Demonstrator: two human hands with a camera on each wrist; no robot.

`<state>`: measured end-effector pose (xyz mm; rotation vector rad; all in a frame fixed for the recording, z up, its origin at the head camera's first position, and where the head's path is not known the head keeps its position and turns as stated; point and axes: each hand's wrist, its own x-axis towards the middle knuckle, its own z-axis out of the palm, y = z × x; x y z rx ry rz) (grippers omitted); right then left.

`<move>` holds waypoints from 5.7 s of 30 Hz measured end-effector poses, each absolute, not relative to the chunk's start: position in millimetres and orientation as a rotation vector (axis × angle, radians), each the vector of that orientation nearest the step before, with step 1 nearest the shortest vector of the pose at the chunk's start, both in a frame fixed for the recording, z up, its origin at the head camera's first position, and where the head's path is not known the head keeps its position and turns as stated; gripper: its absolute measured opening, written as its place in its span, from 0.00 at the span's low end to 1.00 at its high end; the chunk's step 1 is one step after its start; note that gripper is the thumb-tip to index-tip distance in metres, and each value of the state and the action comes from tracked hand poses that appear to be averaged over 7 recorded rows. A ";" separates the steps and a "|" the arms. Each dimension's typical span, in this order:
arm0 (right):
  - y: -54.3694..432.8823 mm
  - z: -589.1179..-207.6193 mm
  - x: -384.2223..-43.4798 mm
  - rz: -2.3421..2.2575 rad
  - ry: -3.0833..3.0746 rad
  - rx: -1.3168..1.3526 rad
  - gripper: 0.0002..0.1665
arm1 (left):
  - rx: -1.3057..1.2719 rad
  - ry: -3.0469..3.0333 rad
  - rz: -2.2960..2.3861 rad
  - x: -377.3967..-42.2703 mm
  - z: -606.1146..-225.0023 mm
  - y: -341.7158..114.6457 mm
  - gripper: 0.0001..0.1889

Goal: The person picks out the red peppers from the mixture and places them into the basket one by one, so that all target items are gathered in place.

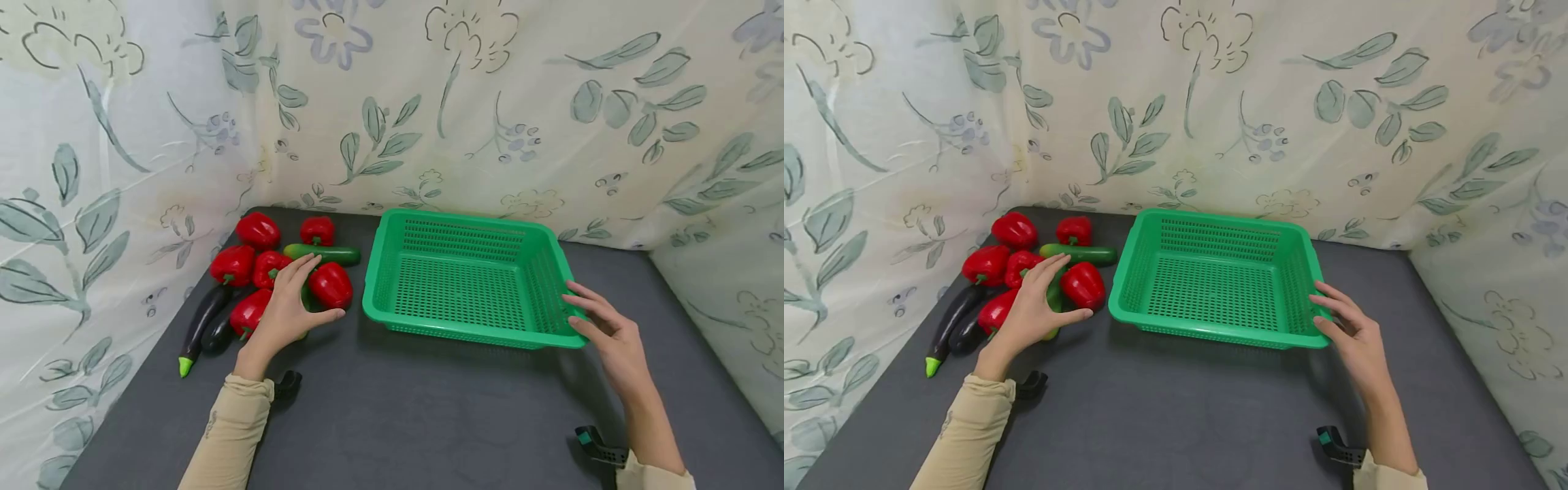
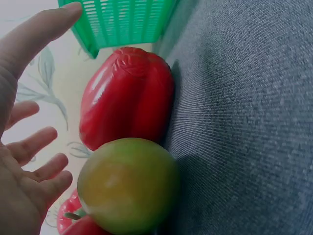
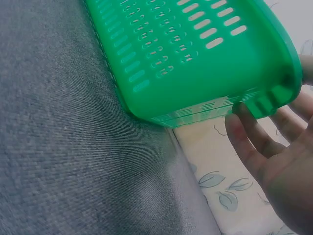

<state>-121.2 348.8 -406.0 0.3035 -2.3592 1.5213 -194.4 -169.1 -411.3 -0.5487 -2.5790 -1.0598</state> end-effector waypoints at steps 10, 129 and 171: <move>348.5 -400.8 -123.2 1.508 -2.373 0.318 0.21 | -0.513 -2.586 -1.114 -193.5 -416.1 -168.5 0.52; 347.6 -407.2 -116.5 1.524 -2.423 0.221 0.18 | -0.467 -2.461 -1.154 -196.7 -423.9 -157.9 0.42; 350.3 -405.8 -115.9 1.529 -2.395 0.284 0.18 | -0.535 -2.269 -1.188 -189.9 -389.4 -144.4 0.42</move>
